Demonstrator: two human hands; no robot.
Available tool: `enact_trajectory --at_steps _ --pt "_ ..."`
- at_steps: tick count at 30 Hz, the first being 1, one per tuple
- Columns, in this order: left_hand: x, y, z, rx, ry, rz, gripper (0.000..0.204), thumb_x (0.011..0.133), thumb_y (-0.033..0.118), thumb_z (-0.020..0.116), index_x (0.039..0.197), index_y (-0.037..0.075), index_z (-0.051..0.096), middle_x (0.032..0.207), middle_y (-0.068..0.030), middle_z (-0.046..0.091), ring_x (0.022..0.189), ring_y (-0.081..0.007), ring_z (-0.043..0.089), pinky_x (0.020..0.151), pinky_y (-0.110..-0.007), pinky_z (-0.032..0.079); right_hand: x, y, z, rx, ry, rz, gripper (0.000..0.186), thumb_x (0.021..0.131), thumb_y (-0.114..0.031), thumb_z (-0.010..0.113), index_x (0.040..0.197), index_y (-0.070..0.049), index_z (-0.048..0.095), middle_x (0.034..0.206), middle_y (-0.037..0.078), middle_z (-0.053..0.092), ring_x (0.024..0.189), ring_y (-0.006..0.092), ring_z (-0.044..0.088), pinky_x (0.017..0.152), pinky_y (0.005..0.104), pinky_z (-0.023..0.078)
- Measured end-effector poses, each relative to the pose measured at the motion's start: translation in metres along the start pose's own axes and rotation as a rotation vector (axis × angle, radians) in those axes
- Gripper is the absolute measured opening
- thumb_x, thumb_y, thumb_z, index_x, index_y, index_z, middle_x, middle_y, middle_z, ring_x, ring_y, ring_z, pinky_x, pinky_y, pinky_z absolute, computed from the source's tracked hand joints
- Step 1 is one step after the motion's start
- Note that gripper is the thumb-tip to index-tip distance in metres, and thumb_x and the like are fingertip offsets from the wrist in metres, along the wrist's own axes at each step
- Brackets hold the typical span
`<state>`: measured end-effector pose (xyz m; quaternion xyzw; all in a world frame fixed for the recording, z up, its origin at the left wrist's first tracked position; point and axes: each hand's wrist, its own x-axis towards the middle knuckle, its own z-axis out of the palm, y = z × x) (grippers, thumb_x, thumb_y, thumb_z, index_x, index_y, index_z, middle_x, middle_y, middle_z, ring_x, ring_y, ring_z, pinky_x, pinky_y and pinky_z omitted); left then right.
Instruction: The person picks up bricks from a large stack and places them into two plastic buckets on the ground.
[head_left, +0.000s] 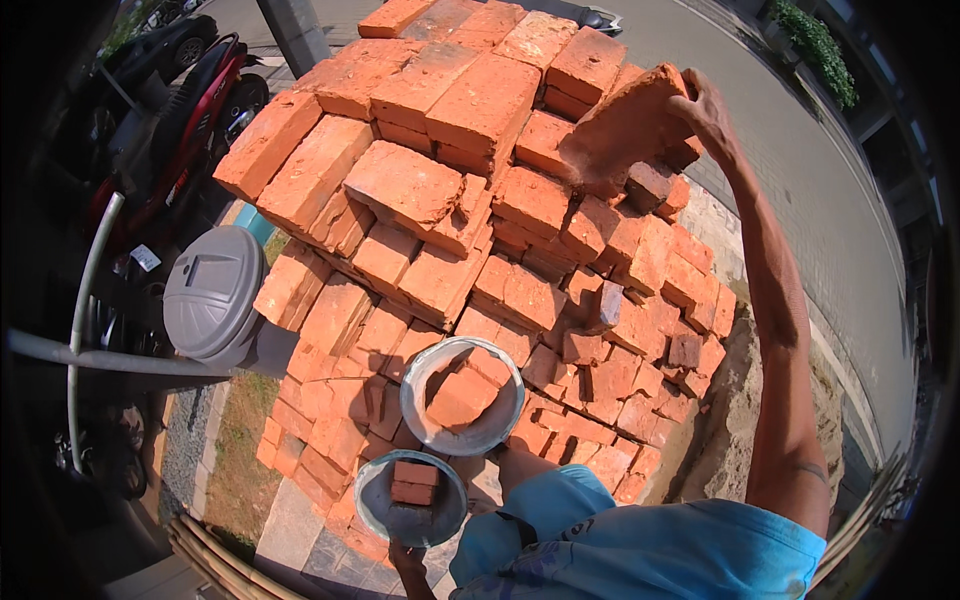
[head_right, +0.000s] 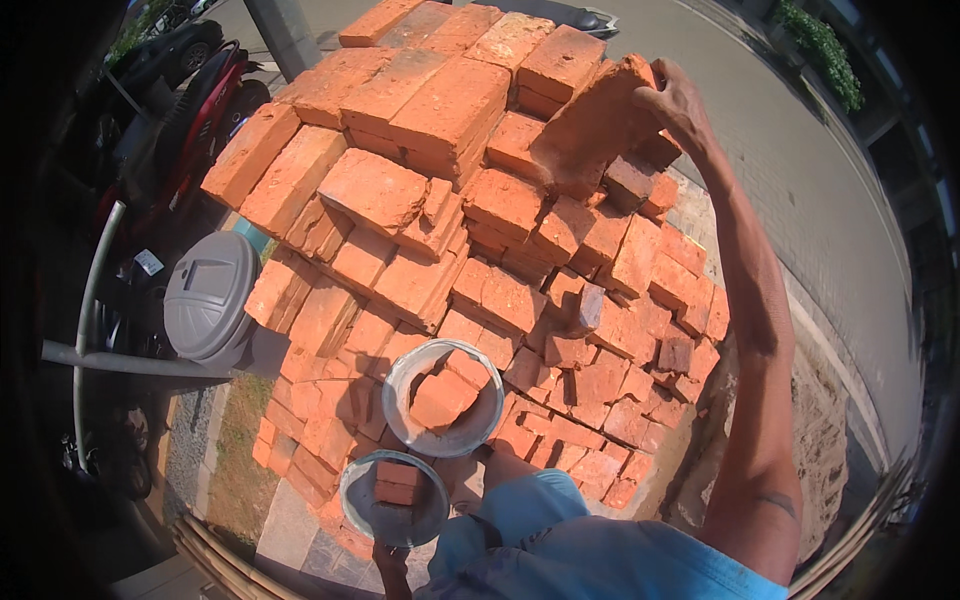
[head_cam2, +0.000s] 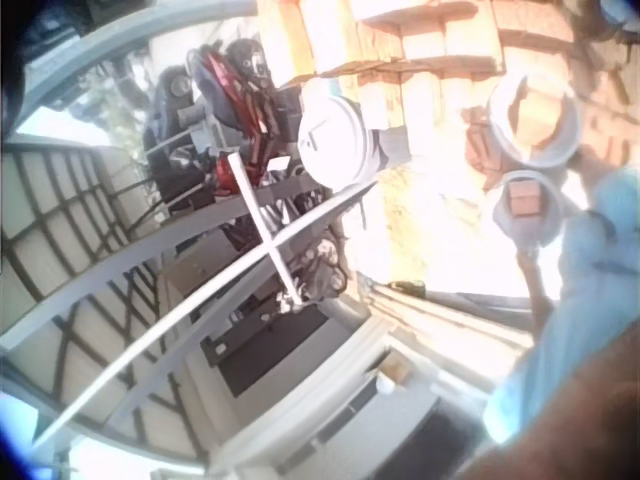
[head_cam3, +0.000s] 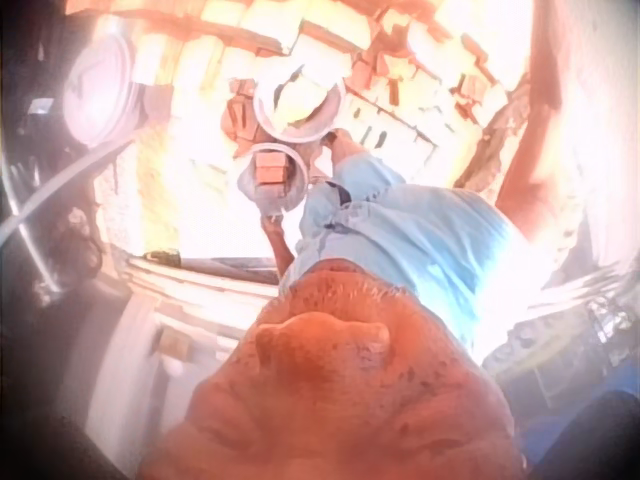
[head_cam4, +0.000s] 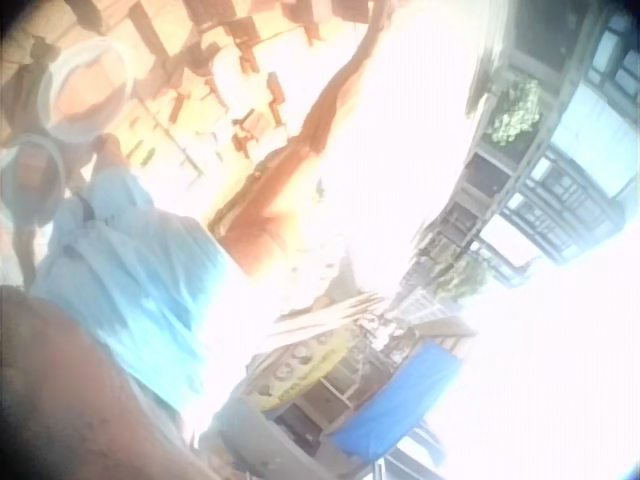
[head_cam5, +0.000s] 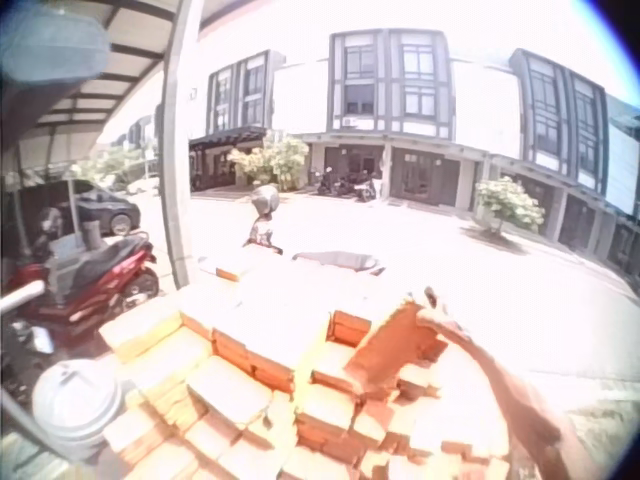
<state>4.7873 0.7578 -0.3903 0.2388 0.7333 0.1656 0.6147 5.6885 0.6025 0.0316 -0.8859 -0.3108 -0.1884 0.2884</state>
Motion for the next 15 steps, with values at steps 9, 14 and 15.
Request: enact_trajectory --at_steps 9,14,15 --pt "-0.021 -0.022 -0.017 -0.108 -0.013 0.093 0.044 0.094 0.039 0.055 0.123 0.005 0.054 0.108 -0.0132 0.062 0.093 -0.0278 0.064 0.077 -0.044 0.057 -0.033 -0.141 0.067 -0.143 -0.3 -0.254 0.029 0.074 -0.025 0.063 0.081 -0.003 0.044 0.064 0.012 0.044 0.061 0.0233 0.042 0.058 0.0383 0.039" --pt "-0.017 0.0 0.0 -0.103 -0.015 0.092 0.03 0.096 0.026 0.053 0.118 0.006 0.056 0.103 -0.01 0.064 0.085 -0.0228 0.066 0.072 -0.04 0.058 -0.069 -0.164 -0.003 -0.031 -0.39 -0.388 0.036 0.079 -0.036 0.063 0.087 -0.004 0.049 0.073 0.0 0.036 0.07 0.0133 0.032 0.061 0.03 0.031" --pt "-0.021 -0.008 -0.004 -0.125 -0.002 0.103 0.031 0.096 0.025 0.053 0.12 0.005 0.055 0.103 -0.0104 0.063 0.086 -0.0229 0.066 0.072 -0.04 0.059 -0.086 -0.192 0.001 0.075 -0.448 -0.354 0.04 0.079 -0.037 0.063 0.094 -0.002 0.053 0.078 0.0 0.043 0.074 0.0131 0.038 0.065 0.0295 0.035"
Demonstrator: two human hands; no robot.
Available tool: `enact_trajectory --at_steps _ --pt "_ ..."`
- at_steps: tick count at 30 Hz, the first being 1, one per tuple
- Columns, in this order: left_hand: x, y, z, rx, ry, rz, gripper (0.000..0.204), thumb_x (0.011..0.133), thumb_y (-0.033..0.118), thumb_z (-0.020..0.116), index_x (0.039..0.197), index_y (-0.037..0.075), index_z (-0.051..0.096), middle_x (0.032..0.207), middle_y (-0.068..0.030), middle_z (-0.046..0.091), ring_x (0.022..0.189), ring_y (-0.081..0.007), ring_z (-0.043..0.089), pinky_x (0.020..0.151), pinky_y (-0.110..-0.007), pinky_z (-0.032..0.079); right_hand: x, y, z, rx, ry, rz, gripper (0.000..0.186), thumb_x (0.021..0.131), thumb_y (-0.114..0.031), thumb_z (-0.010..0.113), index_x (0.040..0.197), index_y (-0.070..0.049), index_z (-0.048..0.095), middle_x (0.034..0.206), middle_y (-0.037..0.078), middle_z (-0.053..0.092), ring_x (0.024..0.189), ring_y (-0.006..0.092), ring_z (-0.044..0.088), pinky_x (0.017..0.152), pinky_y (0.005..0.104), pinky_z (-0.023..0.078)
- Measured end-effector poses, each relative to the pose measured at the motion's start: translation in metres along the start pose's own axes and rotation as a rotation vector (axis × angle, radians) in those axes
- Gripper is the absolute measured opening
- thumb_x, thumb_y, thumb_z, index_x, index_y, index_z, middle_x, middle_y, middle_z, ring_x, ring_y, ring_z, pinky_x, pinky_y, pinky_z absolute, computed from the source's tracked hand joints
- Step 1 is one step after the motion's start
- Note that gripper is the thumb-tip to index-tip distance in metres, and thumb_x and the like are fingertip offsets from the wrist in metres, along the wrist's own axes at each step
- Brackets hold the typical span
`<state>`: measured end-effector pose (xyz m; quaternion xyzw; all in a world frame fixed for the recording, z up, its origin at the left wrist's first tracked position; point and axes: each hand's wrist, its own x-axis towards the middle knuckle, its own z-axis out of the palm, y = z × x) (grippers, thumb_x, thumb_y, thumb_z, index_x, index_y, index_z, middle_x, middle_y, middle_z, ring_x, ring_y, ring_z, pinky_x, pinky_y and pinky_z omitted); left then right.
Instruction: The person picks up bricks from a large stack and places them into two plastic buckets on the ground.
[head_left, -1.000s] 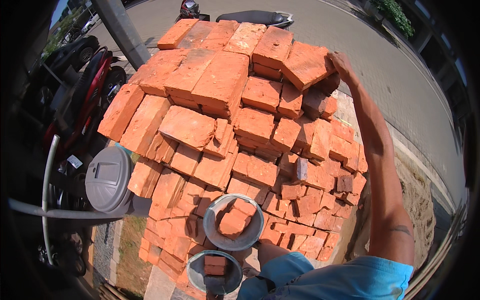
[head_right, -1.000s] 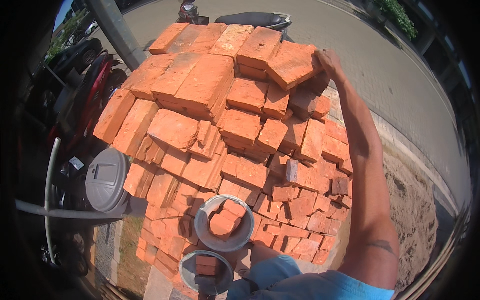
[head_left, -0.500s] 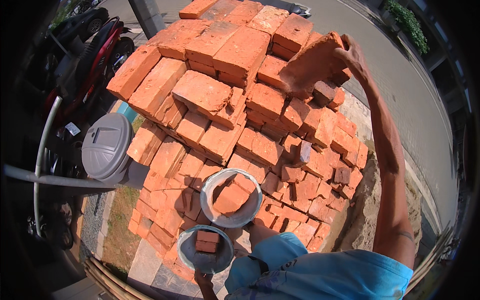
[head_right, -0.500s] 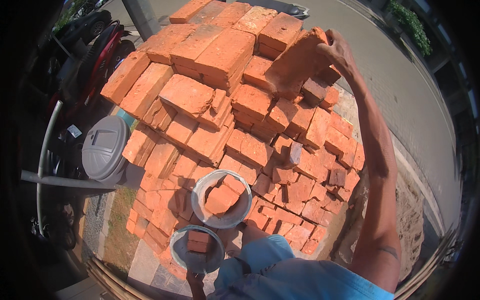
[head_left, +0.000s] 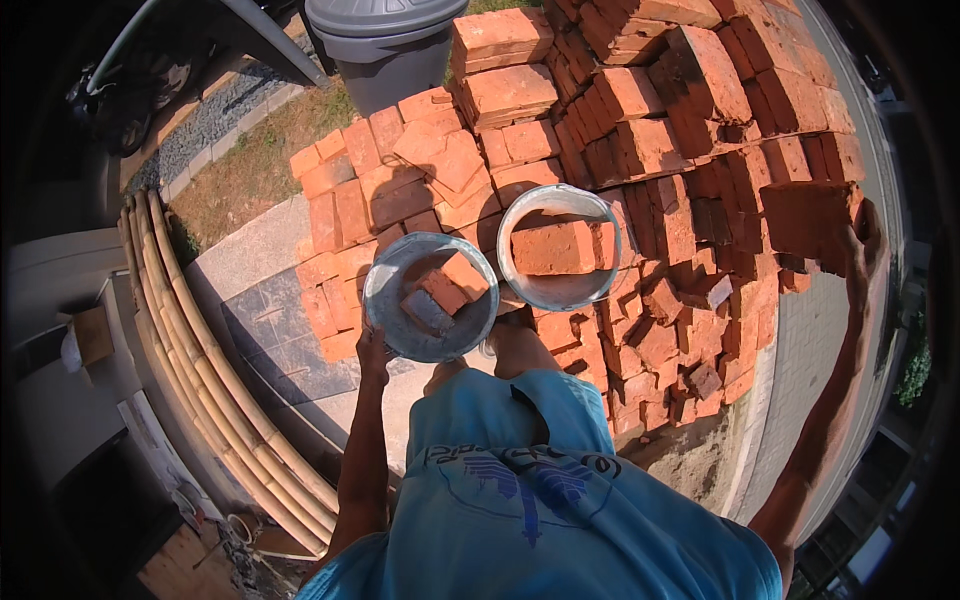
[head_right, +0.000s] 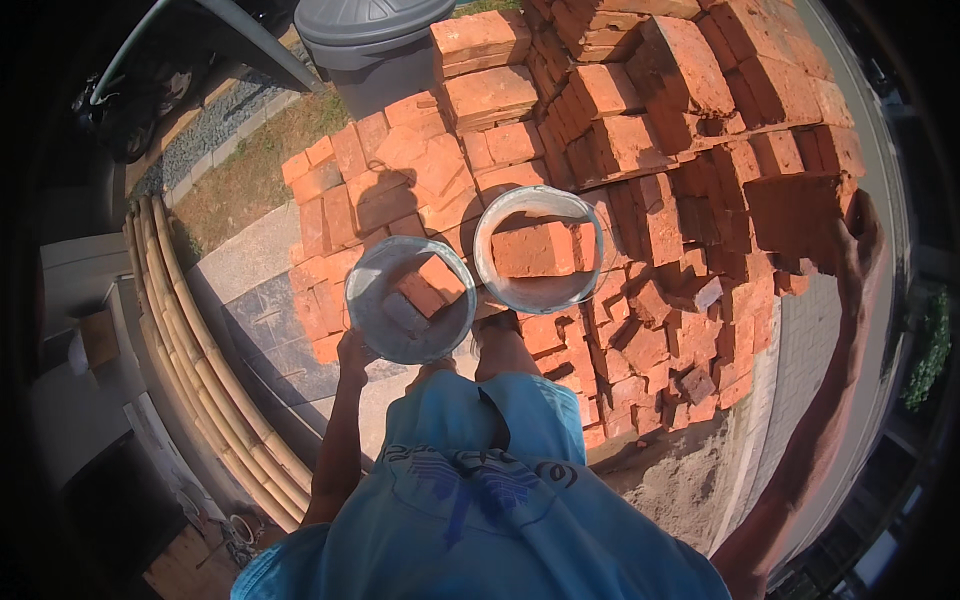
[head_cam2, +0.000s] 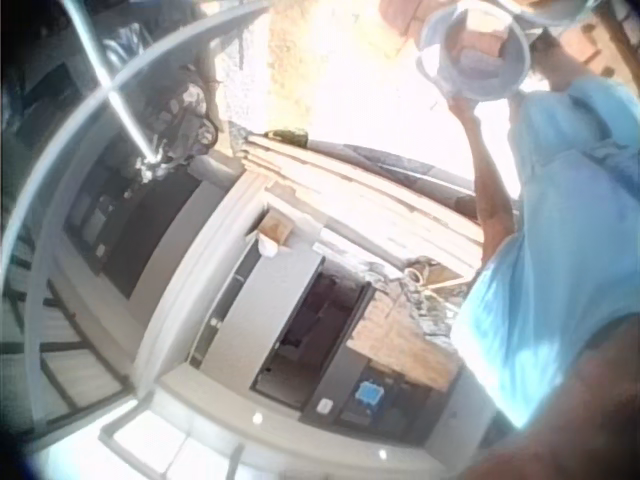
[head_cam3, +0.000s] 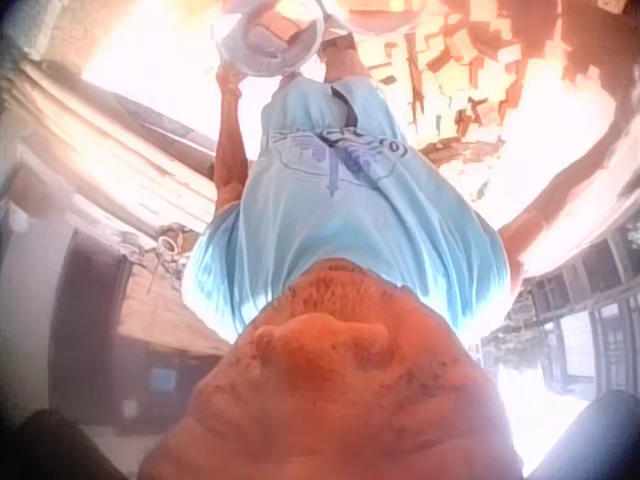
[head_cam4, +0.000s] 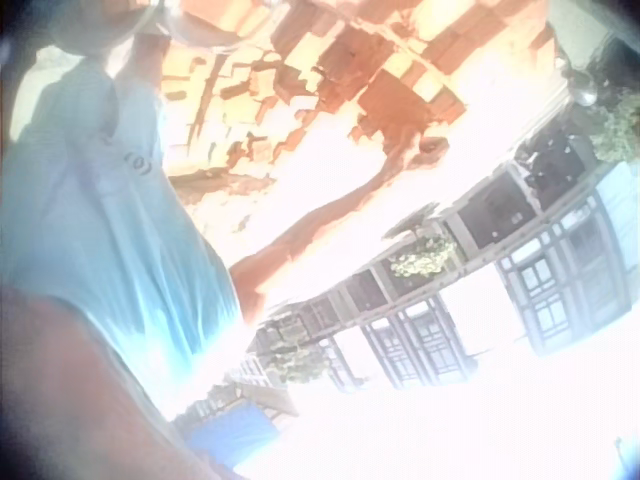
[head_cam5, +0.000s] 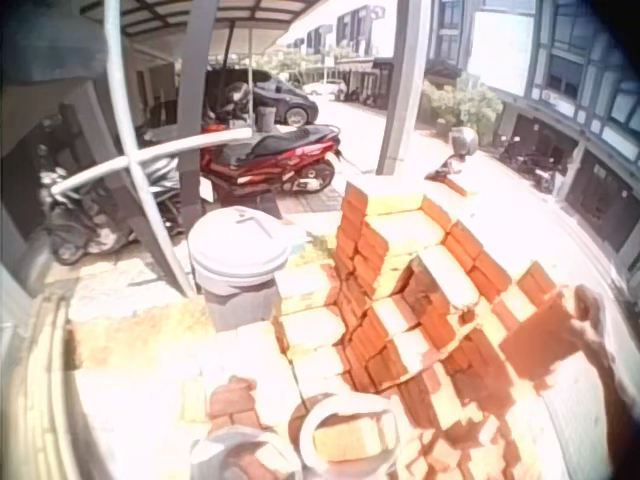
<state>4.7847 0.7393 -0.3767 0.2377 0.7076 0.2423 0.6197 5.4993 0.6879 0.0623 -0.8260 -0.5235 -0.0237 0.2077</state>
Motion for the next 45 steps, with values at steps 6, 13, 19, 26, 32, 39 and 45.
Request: enact_trajectory --at_steps 6,13,19,26,32,39,45 --pt "-0.006 -0.001 -0.002 -0.042 -0.092 0.112 0.034 0.096 0.02 0.051 0.124 0.001 0.053 0.109 -0.0129 0.062 0.095 -0.0255 0.067 0.075 -0.041 0.062 -0.049 -0.163 0.103 0.506 -0.346 0.015 0.066 0.07 -0.029 0.07 0.124 0.006 0.054 0.113 0.013 0.064 0.105 0.0198 0.06 0.094 0.0334 0.046" --pt "-0.008 0.004 0.007 -0.118 -0.109 0.109 0.042 0.097 0.019 0.05 0.136 0.003 0.047 0.111 -0.0115 0.062 0.093 -0.0216 0.067 0.073 -0.035 0.061 -0.094 -0.291 0.253 0.533 -0.685 -0.333 0.057 0.061 -0.009 0.072 0.116 -0.001 0.056 0.097 0.021 0.067 0.088 0.0372 0.065 0.079 0.0427 0.052" --pt "-0.009 0.002 0.006 -0.14 -0.089 0.126 0.031 0.095 0.017 0.051 0.121 0.001 0.054 0.099 -0.0083 0.063 0.085 -0.0161 0.062 0.07 -0.032 0.055 -0.122 -0.345 0.359 0.589 -0.696 -0.852 0.054 0.059 -0.012 0.068 0.11 0.0 0.055 0.1 0.02 0.063 0.096 0.0399 0.06 0.084 0.046 0.05" --pt "-0.002 -0.008 0.006 -0.075 -0.058 0.127 0.029 0.094 0.018 0.053 0.117 0.0 0.057 0.094 -0.0077 0.063 0.083 -0.014 0.058 0.072 -0.032 0.051 -0.117 -0.366 0.404 0.428 -0.728 -1.151 0.043 0.055 -0.024 0.07 0.085 0.005 0.06 0.091 0.019 0.059 0.095 0.0371 0.058 0.094 0.0442 0.045" --pt "-0.013 0.007 0.014 -0.121 -0.037 0.103 0.03 0.094 0.016 0.054 0.119 0.0 0.056 0.096 -0.01 0.063 0.076 -0.016 0.061 0.061 -0.033 0.053 -0.118 -0.36 0.412 0.303 -0.691 -1.269 0.028 0.061 -0.014 0.065 0.085 0.0 0.066 0.091 0.015 0.062 0.1 0.0285 0.058 0.101 0.038 0.039" --pt "-0.003 -0.009 -0.003 -0.09 -0.091 0.218 0.031 0.094 0.013 0.051 0.122 0.0 0.052 0.1 -0.0111 0.062 0.084 -0.0188 0.064 0.066 -0.033 0.059 -0.142 -0.322 0.452 0.049 -0.645 -0.988 0.051 0.08 -0.007 0.061 0.131 -0.009 0.052 0.12 0.015 0.055 0.115 0.0286 0.053 0.103 0.0418 0.038" --pt "-0.002 0.015 0.008 -0.024 -0.134 0.121 0.036 0.095 0.015 0.051 0.127 0.001 0.049 0.112 -0.0149 0.059 0.091 -0.0246 0.065 0.074 -0.041 0.062 -0.158 -0.299 0.447 -0.065 -0.469 -0.821 0.062 0.086 -0.008 0.056 0.145 -0.009 0.038 0.13 0.016 0.049 0.119 0.0326 0.049 0.097 0.0447 0.044"
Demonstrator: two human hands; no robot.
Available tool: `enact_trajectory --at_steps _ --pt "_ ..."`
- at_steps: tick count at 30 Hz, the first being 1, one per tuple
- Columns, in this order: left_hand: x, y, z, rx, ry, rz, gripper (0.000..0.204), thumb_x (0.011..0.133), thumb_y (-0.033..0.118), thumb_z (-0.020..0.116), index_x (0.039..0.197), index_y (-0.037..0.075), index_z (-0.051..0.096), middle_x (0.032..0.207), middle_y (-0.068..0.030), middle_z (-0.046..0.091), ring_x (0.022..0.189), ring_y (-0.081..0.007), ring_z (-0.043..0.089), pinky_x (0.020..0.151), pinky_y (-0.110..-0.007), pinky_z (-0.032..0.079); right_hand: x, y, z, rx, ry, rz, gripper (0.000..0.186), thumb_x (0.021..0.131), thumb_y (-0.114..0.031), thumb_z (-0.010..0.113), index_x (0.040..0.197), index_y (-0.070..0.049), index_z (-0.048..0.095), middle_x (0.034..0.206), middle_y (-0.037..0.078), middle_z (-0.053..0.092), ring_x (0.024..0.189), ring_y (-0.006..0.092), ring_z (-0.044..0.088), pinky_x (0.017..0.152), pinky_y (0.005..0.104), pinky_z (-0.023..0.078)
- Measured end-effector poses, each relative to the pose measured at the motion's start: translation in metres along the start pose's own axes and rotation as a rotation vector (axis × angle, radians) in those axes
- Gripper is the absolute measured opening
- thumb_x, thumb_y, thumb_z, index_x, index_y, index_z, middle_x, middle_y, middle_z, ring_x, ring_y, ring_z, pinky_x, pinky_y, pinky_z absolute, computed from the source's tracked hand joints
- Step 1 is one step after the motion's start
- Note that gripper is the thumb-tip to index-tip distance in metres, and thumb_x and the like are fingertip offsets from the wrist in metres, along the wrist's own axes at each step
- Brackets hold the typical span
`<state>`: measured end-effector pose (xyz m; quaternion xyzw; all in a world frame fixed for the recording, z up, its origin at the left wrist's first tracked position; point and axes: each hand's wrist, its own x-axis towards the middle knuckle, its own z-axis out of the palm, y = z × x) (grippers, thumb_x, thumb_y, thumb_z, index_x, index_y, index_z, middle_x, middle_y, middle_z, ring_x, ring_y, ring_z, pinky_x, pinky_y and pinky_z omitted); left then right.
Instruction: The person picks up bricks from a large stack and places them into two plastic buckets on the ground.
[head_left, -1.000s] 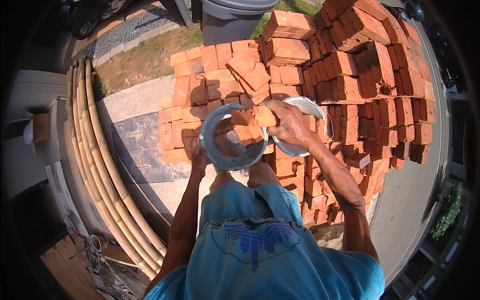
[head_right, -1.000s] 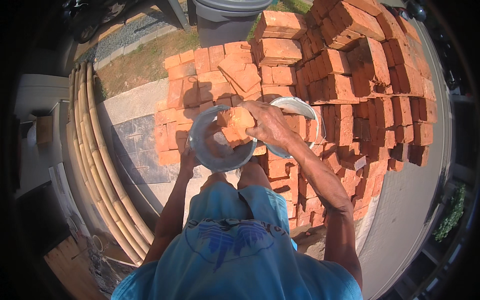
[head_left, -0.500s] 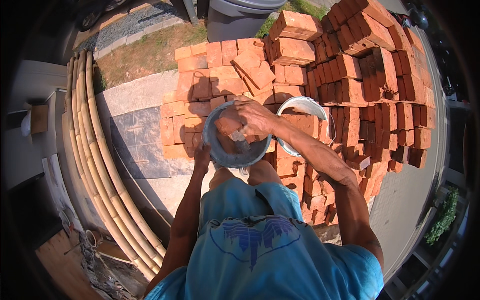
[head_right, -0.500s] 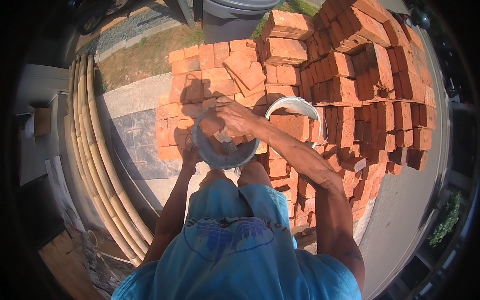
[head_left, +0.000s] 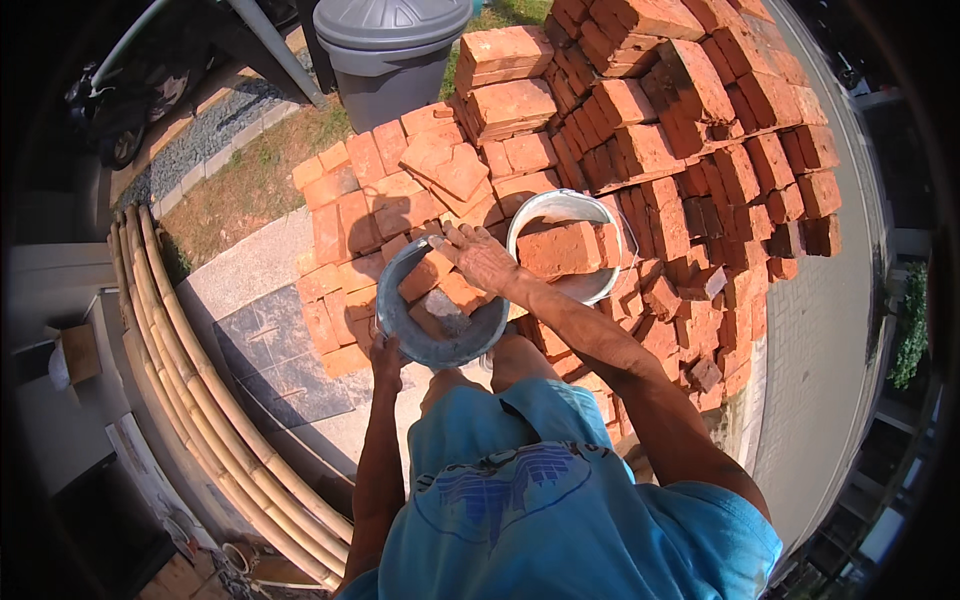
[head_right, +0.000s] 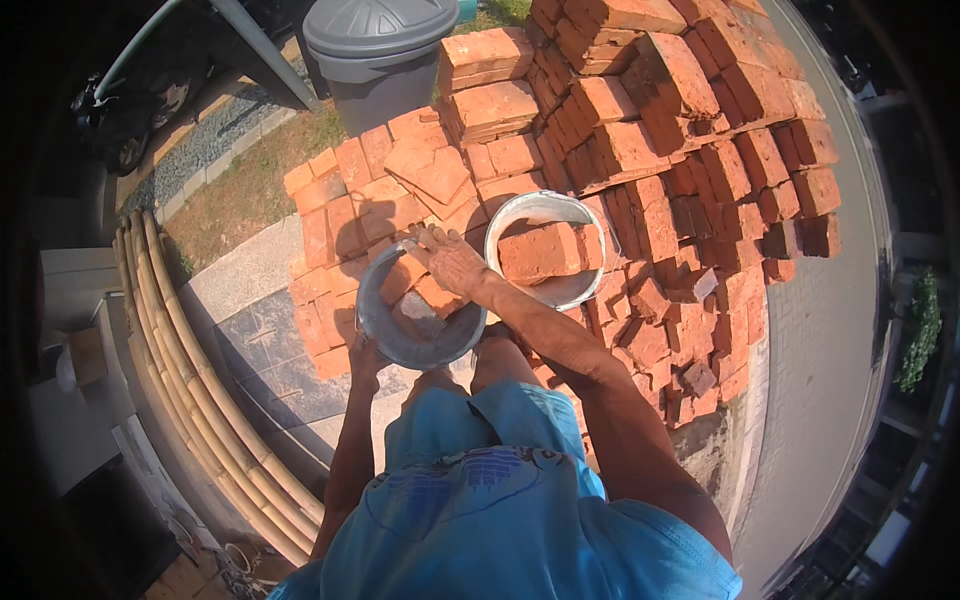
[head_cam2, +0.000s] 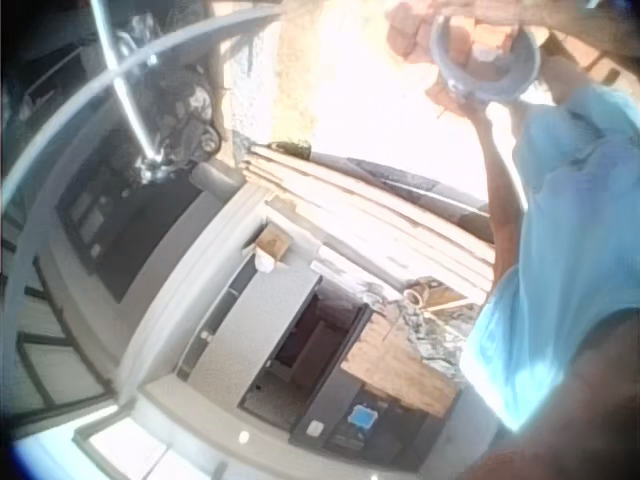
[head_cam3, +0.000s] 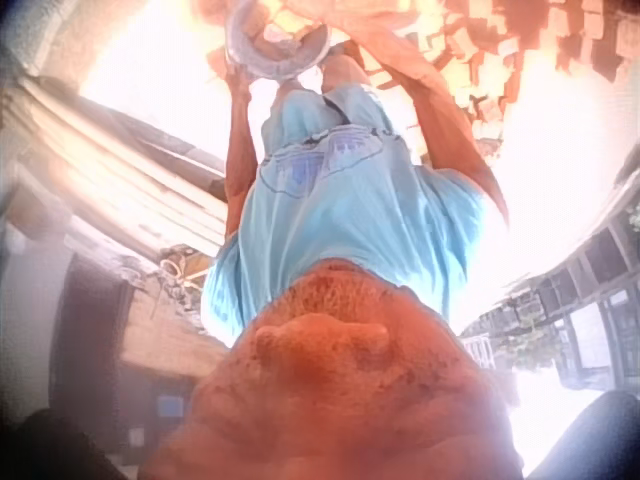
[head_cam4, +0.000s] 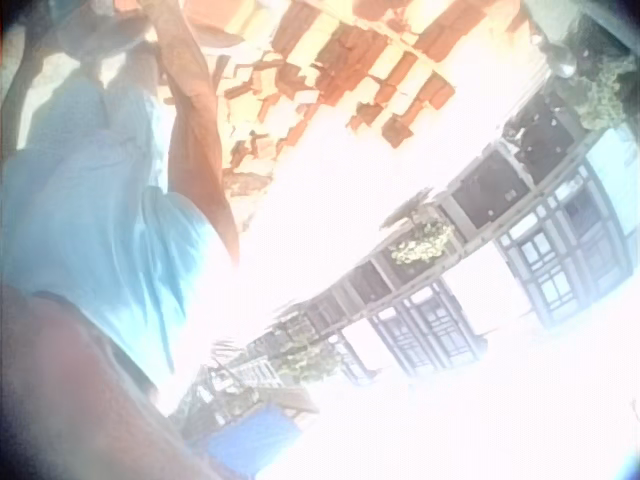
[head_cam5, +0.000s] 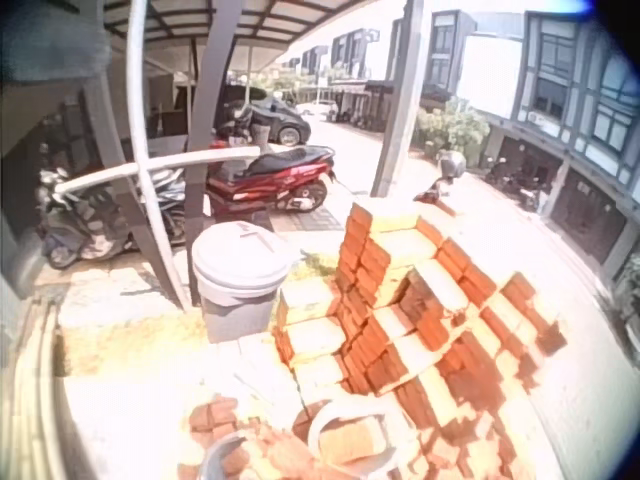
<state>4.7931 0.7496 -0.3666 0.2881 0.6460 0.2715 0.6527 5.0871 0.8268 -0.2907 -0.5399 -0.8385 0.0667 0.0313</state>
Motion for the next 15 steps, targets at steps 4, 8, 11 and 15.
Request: enact_trajectory --at_steps 4,8,11,15 --pt "0.003 -0.011 -0.007 0.089 -0.019 -0.12 0.043 0.096 0.015 0.047 0.137 0.004 0.042 0.122 -0.0182 0.055 0.104 -0.0332 0.063 0.08 -0.044 0.061 -0.048 -0.001 -0.026 0.438 0.111 0.118 0.051 0.083 -0.002 0.054 0.134 -0.004 0.047 0.111 0.018 0.055 0.104 0.032 0.058 0.089 0.0401 0.05" --pt "-0.006 -0.004 -0.004 0.069 -0.021 -0.085 0.04 0.092 0.019 0.049 0.126 -0.002 0.045 0.117 -0.0197 0.056 0.1 -0.0331 0.062 0.074 -0.043 0.061 -0.137 0.04 -0.073 0.497 0.309 0.369 0.049 0.074 0.003 0.062 0.123 -0.004 0.055 0.107 0.015 0.06 0.093 0.036 0.063 0.075 0.0427 0.055" --pt "-0.014 0.008 0.003 0.131 0.015 -0.07 0.045 0.092 0.02 0.05 0.13 -0.002 0.045 0.12 -0.0217 0.055 0.104 -0.0353 0.061 0.077 -0.045 0.059 -0.219 0.095 -0.134 0.456 0.419 0.762 0.048 0.074 0.005 0.062 0.12 -0.004 0.058 0.099 0.018 0.064 0.086 0.0357 0.065 0.074 0.0424 0.056" --pt "0.0 -0.009 -0.014 0.141 -0.03 -0.046 0.046 0.092 0.02 0.05 0.132 -0.002 0.047 0.124 -0.0225 0.055 0.107 -0.0365 0.06 0.081 -0.046 0.058 -0.33 0.186 -0.168 0.39 0.787 1.133 0.04 0.081 -0.003 0.051 0.12 0.001 0.059 0.1 0.017 0.068 0.077 0.0221 0.066 0.068 0.0347 0.055"
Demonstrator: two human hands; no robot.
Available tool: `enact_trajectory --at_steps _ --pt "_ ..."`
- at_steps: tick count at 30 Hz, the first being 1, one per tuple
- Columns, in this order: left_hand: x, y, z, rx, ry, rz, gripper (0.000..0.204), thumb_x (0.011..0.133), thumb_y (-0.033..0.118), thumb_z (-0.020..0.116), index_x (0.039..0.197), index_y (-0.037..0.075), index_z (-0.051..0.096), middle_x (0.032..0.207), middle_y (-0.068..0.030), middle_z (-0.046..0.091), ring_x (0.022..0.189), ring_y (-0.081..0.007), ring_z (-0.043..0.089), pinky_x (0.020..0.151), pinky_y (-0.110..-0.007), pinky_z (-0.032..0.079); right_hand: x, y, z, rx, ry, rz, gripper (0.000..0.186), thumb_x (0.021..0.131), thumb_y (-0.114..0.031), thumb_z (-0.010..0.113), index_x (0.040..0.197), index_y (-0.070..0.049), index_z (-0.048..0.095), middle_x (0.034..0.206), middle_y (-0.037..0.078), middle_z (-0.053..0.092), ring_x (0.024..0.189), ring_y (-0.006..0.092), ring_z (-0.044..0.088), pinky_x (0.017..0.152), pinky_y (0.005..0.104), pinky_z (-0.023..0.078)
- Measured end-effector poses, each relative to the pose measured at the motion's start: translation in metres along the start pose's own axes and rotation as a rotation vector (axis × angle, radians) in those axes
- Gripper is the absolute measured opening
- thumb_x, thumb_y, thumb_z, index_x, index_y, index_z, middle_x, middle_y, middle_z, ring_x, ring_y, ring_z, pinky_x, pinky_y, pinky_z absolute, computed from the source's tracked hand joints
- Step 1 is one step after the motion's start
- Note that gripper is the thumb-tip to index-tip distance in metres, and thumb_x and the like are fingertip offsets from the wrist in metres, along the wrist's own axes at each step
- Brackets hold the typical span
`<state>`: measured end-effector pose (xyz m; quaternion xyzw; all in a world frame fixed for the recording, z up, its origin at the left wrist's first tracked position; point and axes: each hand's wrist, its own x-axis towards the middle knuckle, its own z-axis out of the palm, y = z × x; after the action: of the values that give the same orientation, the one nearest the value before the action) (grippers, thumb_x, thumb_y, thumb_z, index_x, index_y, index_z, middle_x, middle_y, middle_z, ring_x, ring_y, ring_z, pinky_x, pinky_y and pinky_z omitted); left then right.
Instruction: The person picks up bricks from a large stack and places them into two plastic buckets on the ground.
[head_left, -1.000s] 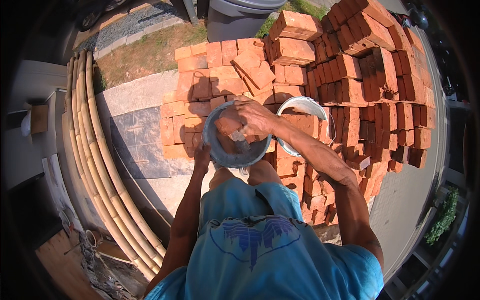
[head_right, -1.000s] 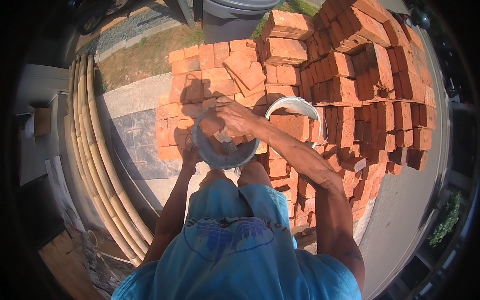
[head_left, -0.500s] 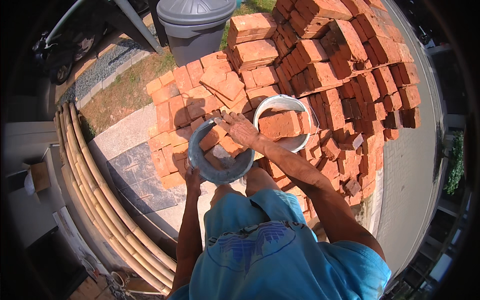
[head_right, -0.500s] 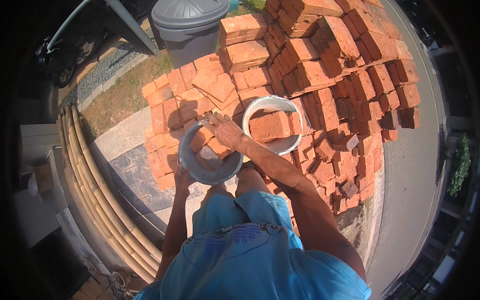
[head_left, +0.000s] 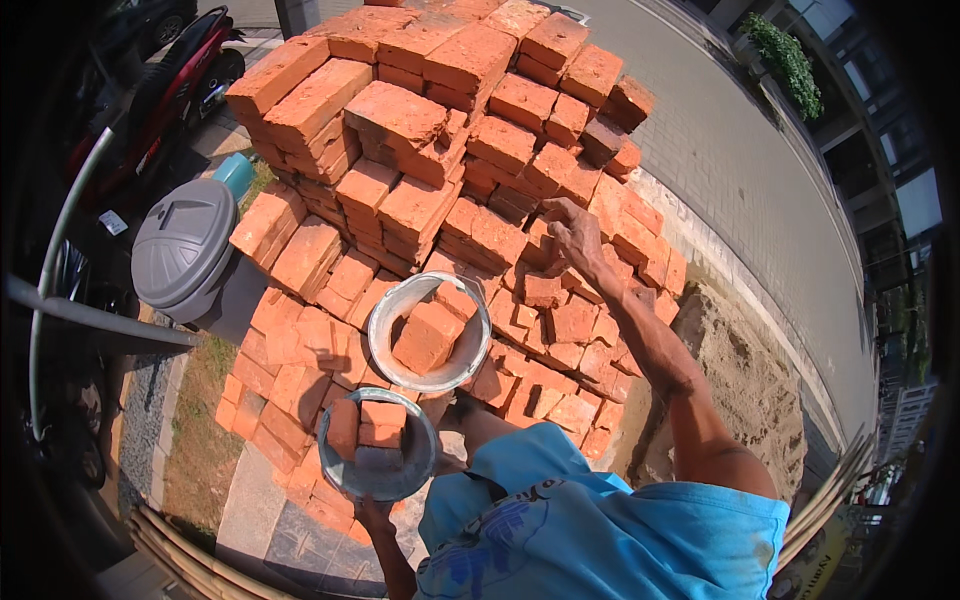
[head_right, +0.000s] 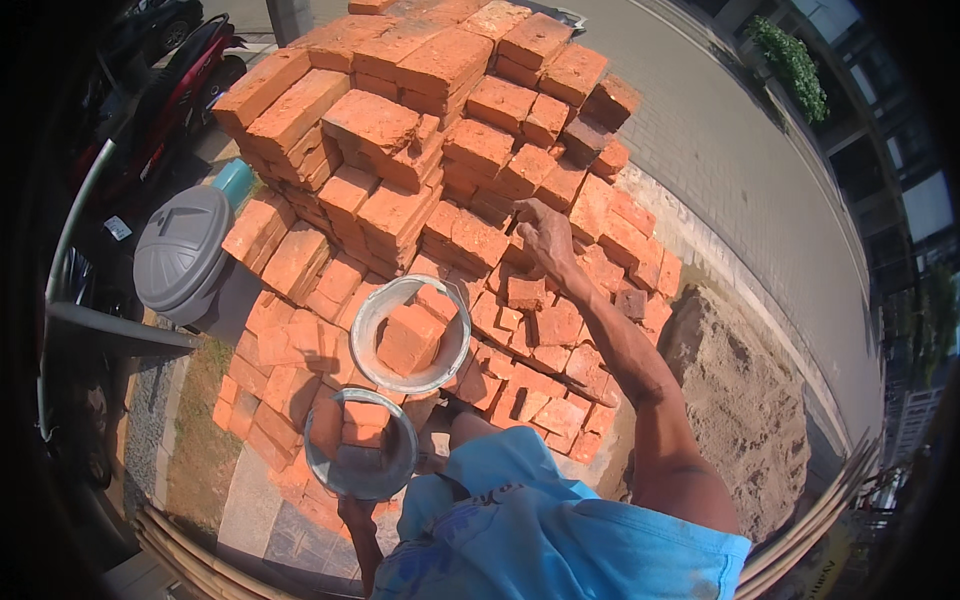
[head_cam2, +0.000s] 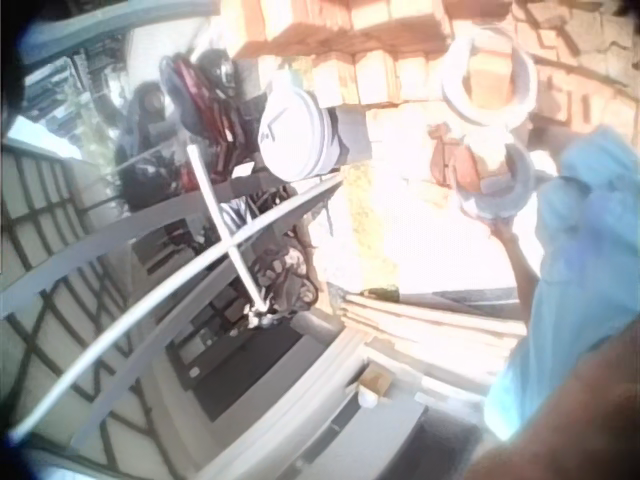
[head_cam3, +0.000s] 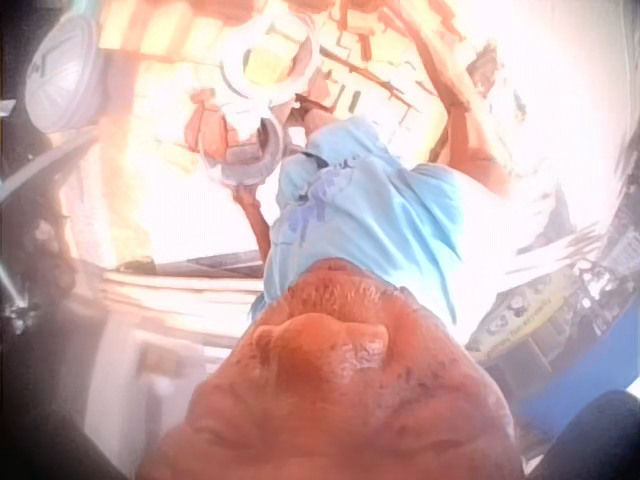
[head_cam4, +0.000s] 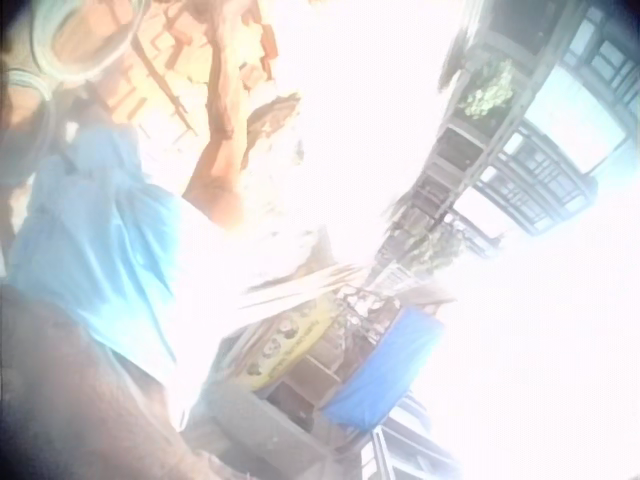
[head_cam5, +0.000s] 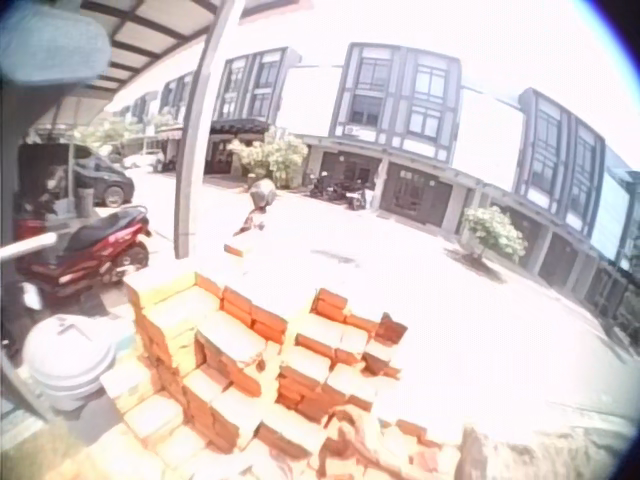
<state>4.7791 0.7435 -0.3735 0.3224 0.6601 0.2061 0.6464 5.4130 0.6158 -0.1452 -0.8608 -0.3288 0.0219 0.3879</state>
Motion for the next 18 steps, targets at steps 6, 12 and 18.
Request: enact_trajectory --at_steps 6,12,18 --pt "0.007 0.009 0.0 -0.028 -0.036 -0.088 0.049 0.091 0.024 0.052 0.132 -0.001 0.048 0.123 -0.0219 0.055 0.108 -0.0378 0.06 0.083 -0.048 0.056 0.094 0.121 -0.08 0.124 0.314 0.231 0.046 0.084 -0.015 0.057 0.127 0.003 0.054 0.094 0.011 0.062 0.08 0.0183 0.064 0.064 0.0299 0.055" --pt "0.012 0.002 0.0 0.108 -0.002 -0.072 0.053 0.092 0.033 0.054 0.132 -0.001 0.049 0.121 -0.0226 0.056 0.11 -0.0394 0.058 0.085 -0.051 0.056 0.157 0.158 -0.126 -0.438 0.62 0.237 0.045 0.083 -0.024 0.063 0.12 0.002 0.06 0.117 0.023 0.065 0.098 0.038 0.066 0.085 0.0419 0.052" --pt "0.016 -0.006 -0.009 0.158 -0.044 -0.039 0.05 0.091 0.032 0.055 0.129 0.0 0.052 0.12 -0.0208 0.056 0.108 -0.0377 0.059 0.083 -0.05 0.056 0.206 0.138 -0.133 -0.456 0.548 0.071 0.033 0.083 -0.029 0.06 0.093 0.002 0.067 0.083 0.024 0.067 0.085 0.0405 0.066 0.074 0.0477 0.051"
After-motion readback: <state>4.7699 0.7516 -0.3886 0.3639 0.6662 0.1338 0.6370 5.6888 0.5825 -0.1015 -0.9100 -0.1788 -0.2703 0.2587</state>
